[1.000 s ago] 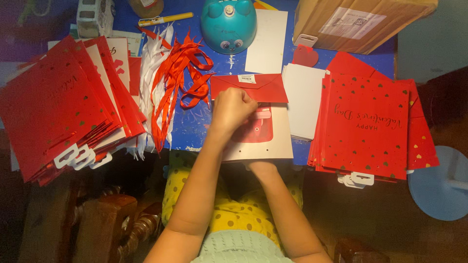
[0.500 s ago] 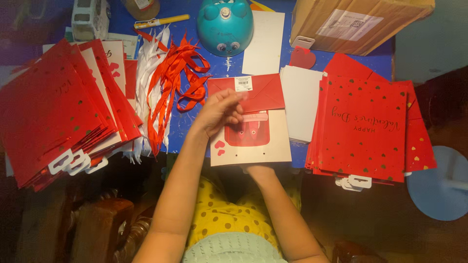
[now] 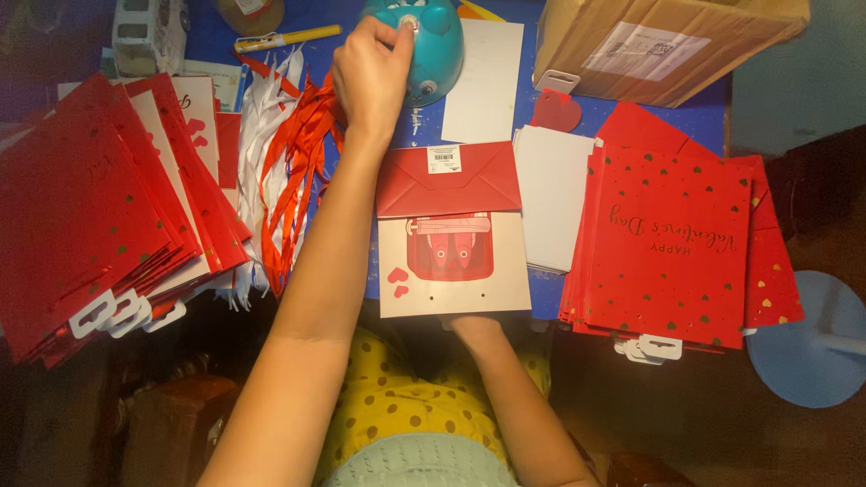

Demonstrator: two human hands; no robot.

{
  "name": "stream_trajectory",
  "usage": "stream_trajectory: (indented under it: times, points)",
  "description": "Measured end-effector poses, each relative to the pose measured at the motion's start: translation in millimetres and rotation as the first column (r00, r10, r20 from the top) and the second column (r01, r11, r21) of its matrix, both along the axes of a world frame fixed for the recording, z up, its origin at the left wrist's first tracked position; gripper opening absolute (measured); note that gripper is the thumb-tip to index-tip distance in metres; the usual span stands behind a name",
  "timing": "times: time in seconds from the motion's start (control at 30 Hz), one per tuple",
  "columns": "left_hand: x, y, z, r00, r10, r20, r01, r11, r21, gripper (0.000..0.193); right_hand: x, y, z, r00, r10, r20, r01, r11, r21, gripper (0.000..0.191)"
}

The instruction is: The person assembles red Valentine's Day gift bags by inserting white paper inserts and threading red ribbons through the handles. They repeat this process for multiple bags, stacking the finished ones on the table.

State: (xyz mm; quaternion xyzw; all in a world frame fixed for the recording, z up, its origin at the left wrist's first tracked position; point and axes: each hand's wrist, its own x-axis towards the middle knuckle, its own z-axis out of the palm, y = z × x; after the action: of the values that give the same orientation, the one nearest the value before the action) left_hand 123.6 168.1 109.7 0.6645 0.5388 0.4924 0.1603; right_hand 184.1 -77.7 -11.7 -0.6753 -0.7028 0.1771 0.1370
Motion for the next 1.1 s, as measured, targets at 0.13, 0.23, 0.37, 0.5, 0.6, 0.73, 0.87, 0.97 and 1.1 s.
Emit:
stream_trajectory:
  times: [0.13,0.23,0.37,0.5,0.6,0.73,0.87,0.97,1.1]
  points:
    - [-4.5,0.9,-0.4,0.988,0.034,-0.154,-0.034,0.999,0.001,0.045,2.5,-3.7,-6.1,1.0,-0.001,0.003,0.001,1.0,-0.009,0.057]
    - [-15.4,-20.1,-12.3,0.99,-0.122,-0.077,0.115,0.988,-0.099,0.042,4.2,-4.9,-10.8,1.0,0.007,0.014,-0.007,1.0,-0.01,0.058]
    - [-33.6,-91.6,-37.9,0.954,-0.281,-0.108,0.263,0.952,-0.16,0.032,5.8,-5.5,-17.8,1.0,0.01,0.016,-0.01,1.0,-0.01,0.06]
    - [-55.8,-168.2,-46.0,0.825,-0.557,-0.094,0.509,0.806,-0.303,0.03,7.4,-5.8,-22.4,1.0,0.006,0.022,-0.006,1.0,-0.005,0.061]
    - [-67.2,-192.5,-40.6,0.664,-0.723,-0.193,0.703,0.691,-0.169,0.069,6.6,-4.5,-20.5,1.0,0.007,0.024,-0.007,1.0,-0.004,0.063]
    - [-79.3,-201.7,-30.4,0.634,-0.71,-0.307,0.667,0.702,-0.25,0.083,3.9,0.2,-11.0,1.0,0.009,0.024,-0.009,1.0,-0.003,0.064]
    - [-83.5,-213.7,-19.3,0.588,-0.672,-0.45,0.649,0.724,-0.235,0.09,2.7,-0.3,-4.0,0.999,0.015,0.041,-0.014,0.999,-0.028,0.066]
    - [-83.5,-215.8,-10.3,0.617,-0.555,-0.558,0.596,0.793,-0.13,0.064,7.0,2.5,-5.8,1.0,-0.007,0.026,0.007,1.0,0.004,0.067]
    - [-81.5,-213.9,8.9,0.753,-0.45,-0.48,0.537,0.842,0.052,0.04,4.5,5.6,-11.7,0.981,-0.02,-0.191,0.072,0.961,0.267,0.053]
